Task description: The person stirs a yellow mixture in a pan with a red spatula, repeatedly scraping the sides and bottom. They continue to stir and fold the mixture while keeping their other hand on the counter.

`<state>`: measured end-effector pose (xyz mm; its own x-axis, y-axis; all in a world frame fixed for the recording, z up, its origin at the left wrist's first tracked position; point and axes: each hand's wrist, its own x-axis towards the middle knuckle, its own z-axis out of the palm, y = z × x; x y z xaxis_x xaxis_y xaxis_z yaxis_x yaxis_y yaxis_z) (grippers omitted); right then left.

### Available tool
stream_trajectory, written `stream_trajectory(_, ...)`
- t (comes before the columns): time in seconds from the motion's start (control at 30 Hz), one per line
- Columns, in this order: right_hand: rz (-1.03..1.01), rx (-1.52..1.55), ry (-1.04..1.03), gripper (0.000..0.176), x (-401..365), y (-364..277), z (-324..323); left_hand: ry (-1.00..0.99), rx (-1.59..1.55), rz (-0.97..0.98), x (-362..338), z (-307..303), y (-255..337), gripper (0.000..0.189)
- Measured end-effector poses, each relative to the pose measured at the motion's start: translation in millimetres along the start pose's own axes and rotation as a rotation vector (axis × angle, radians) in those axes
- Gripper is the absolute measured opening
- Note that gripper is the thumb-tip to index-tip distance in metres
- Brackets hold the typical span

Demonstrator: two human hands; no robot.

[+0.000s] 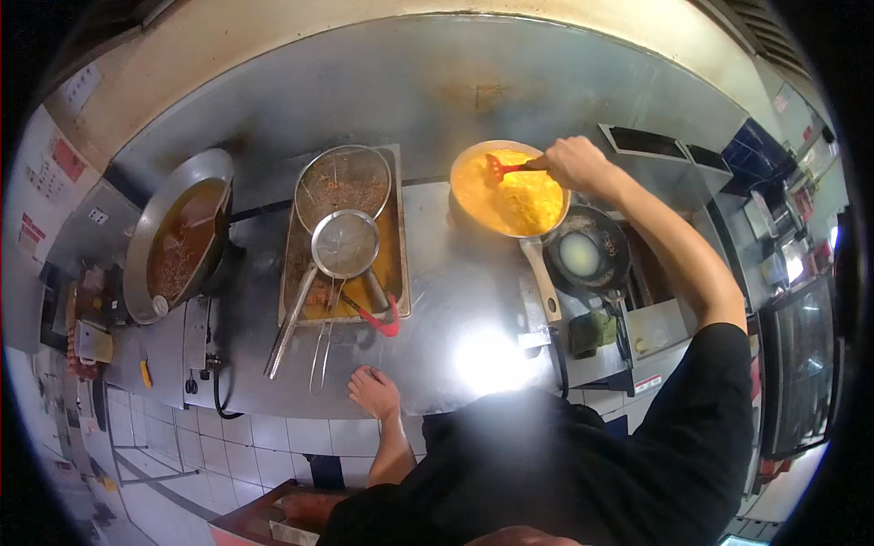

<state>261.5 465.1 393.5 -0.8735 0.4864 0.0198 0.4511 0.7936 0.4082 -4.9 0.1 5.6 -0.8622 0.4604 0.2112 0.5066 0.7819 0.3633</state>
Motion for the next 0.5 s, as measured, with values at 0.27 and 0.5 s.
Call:
stream_trajectory(0.27, 0.157, -0.063, -0.347, 0.022, -17, 24, -53, 0.041, -0.007, 0.013, -2, 11, -7, 0.021)
stream_trajectory(0.5, 0.047, 0.2, -0.669, 0.027, -21, 16, -49, 0.017, -0.025, 0.023, -1, 7, -8, 0.021)
